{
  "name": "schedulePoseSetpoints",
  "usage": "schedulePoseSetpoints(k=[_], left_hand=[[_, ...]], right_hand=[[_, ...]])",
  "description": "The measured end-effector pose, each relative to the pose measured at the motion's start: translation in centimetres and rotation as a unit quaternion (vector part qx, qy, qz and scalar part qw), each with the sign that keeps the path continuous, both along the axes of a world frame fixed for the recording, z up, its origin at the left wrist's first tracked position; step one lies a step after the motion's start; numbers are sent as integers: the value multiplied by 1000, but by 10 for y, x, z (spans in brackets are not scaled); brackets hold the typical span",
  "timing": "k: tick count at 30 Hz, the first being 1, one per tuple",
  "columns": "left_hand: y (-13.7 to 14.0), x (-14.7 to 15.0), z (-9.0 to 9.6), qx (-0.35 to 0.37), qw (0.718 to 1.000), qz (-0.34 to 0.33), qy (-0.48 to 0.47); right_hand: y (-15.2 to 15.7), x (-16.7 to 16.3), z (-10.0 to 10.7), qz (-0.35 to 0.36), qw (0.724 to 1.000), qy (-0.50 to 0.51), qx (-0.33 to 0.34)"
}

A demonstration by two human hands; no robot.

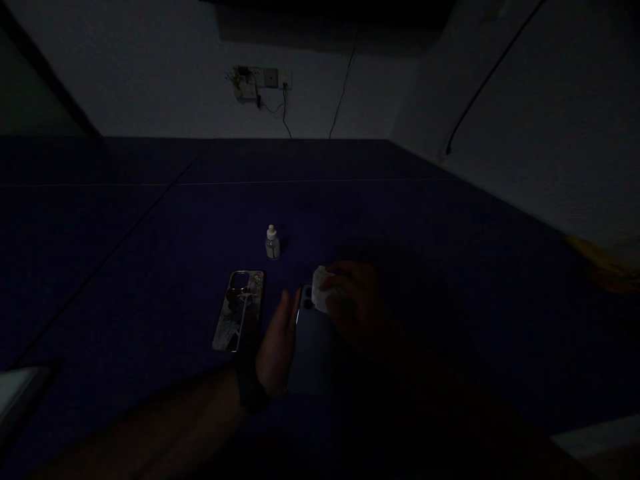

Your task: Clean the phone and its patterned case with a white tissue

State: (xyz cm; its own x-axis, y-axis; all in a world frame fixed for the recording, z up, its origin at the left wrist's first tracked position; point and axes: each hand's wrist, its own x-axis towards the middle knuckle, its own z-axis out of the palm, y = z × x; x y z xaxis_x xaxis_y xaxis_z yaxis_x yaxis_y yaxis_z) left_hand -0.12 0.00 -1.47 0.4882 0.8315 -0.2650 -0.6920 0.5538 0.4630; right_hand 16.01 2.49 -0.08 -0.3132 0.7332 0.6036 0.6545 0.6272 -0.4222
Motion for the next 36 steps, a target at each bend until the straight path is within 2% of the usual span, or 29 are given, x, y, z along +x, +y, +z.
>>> schedulePoseSetpoints(k=[4, 12, 19, 24, 31, 36], left_hand=[[1, 1, 0, -7, 1000, -1, -4], [-1, 0, 8, -5, 1000, -3, 4], [-4, 0, 11, -5, 1000, -16, 14], [-3, 0, 6, 13, 1000, -7, 1], [-1, 1, 1, 13, 1000, -7, 14], [-1, 1, -1, 34, 998, 32, 48]], right_hand=[[-1, -6, 0, 32, 999, 0, 7], [-2, -8, -2, 36, 999, 19, -18], [-4, -8, 1, 46, 999, 6, -4], [-4, -10, 2, 55, 998, -3, 7], [-3, -12, 4, 58, 996, -62, 34], [-3, -12, 3, 83, 989, -106, 62]])
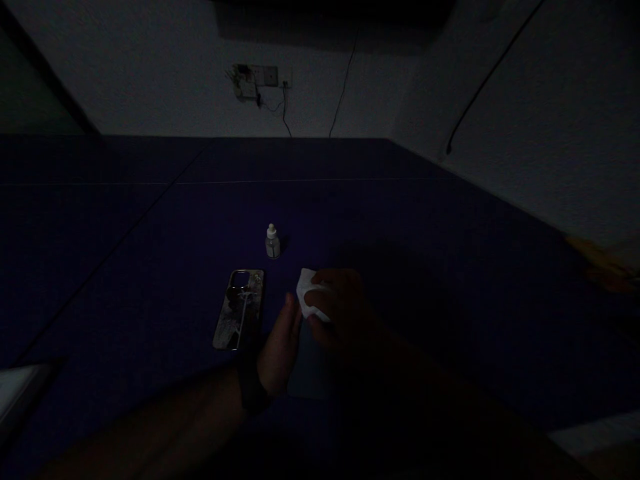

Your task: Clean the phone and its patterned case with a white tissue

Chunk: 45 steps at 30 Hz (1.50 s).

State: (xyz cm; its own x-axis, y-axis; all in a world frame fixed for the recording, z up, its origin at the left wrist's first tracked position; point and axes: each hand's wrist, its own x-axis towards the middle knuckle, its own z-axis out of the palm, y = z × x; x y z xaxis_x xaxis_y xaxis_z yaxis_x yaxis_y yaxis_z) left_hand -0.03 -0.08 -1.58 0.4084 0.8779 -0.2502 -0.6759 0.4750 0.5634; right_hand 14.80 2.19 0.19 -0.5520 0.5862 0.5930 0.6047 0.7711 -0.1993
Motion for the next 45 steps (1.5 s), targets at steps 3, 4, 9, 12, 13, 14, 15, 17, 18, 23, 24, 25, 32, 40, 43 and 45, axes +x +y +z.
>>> schedulePoseSetpoints(k=[3, 4, 9, 12, 13, 14, 15, 17, 18, 23, 24, 25, 32, 40, 43, 45], left_hand=[[2, 1, -2, 20, 999, 13, 27], [2, 1, -3, 25, 999, 11, 28], [2, 1, 0, 33, 999, -2, 23], [-1, -1, 4, 25, 999, -24, 12], [-2, -1, 5, 22, 999, -30, 5], [-2, -1, 6, 20, 999, -34, -1], [-3, -1, 6, 18, 999, -37, -5], [-3, -1, 7, 12, 999, -44, -9], [-3, -1, 7, 8, 999, -46, -11], [-2, -1, 6, -7, 999, -35, -15], [-1, 0, 6, -6, 999, -32, -13], [-1, 0, 6, -2, 1000, -28, -9], [-1, 0, 2, 20, 1000, -15, 8], [-1, -2, -3, 23, 999, -12, 30], [-1, -2, 0, 17, 999, -5, 41], [-1, -2, 2, 5, 999, -19, 36]], right_hand=[[0, 1, -1, -2, 1000, -9, 17], [0, 2, -1, -1, 1000, -12, 20], [-1, 3, 1, -19, 999, -25, 13], [-1, 2, 3, -38, 999, -18, 20], [-1, 2, 4, -42, 999, -18, 24], [-1, 2, 4, -45, 998, -19, 26], [-1, 2, 4, -44, 998, -21, 27], [-1, 2, 3, -33, 999, -26, 29], [-1, 3, 3, -25, 999, -29, 32], [0, 5, -1, -21, 999, -27, 35], [0, 5, -1, -20, 999, -25, 35], [1, 5, -2, -17, 999, -24, 36], [1, 5, -3, 11, 999, -21, 37], [0, 7, -5, 35, 998, -21, 44], [-1, 6, -5, 42, 998, -25, 48], [-1, 6, -5, 44, 997, -29, 55]])
